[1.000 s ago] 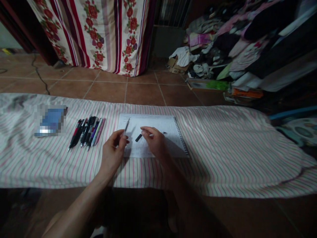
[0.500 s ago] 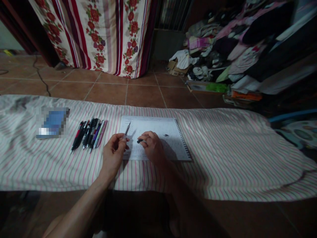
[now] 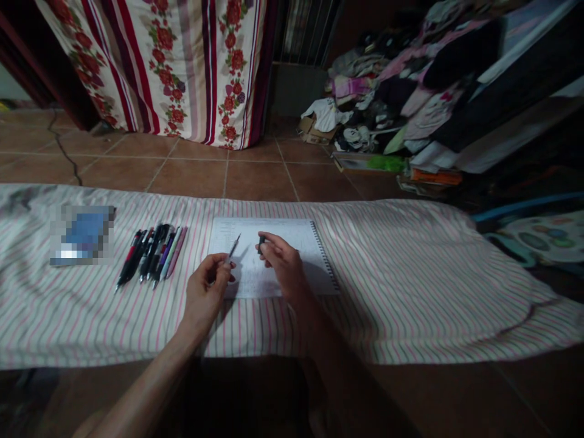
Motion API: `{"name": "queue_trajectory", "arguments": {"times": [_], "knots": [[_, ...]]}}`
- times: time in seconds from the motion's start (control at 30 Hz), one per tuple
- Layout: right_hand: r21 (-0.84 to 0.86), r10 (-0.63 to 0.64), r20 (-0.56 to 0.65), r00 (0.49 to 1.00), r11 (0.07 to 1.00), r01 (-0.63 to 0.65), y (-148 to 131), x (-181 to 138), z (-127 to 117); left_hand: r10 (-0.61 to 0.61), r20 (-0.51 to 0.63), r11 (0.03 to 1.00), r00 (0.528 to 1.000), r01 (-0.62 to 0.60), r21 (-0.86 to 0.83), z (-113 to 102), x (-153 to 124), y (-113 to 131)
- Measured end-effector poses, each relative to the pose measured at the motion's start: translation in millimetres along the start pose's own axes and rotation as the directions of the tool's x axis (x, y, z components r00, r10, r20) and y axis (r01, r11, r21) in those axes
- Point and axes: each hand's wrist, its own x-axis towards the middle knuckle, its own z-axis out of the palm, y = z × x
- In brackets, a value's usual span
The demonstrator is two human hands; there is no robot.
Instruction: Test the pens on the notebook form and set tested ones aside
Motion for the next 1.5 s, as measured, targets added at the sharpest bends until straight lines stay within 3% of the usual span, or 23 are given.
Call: {"name": "queue_trajectory", "arguments": {"times": [0.17,0.53,0.73,1.1,1.37,1.5], "knots": [[0.307,0.189,-0.055,0.980,0.938,-0.163,-10,-2,-8,0.001,0.040,1.000,0.999,-0.001,0.007,12,-4,2],[0.504,0.278,-0.105,0.955,0.843,-0.189,-17,-1,-19,-0.035,0.130,0.999,0.991,0.032,0.022,30,-4,0],[0.446,0.222,-0.145,0.964,0.885,-0.137,-18,-1,-21,-0.084,0.168,0.996,0.982,0.084,0.008,33,-6,-3],[0.340,0.170,-0.113,0.979,0.933,-0.123,-17,-1,-19,-0.131,0.177,0.988,0.975,0.142,-0.053,34,-5,-2],[0.354,0.161,-0.094,0.982,0.928,-0.119,-14,-2,-18,-0.121,0.177,0.991,0.977,0.130,-0.039,33,-5,-6],[0.456,0.224,-0.170,0.960,0.881,-0.125,-13,0,-17,-0.143,0.156,0.987,0.977,0.152,-0.053,32,-4,-4]]}}
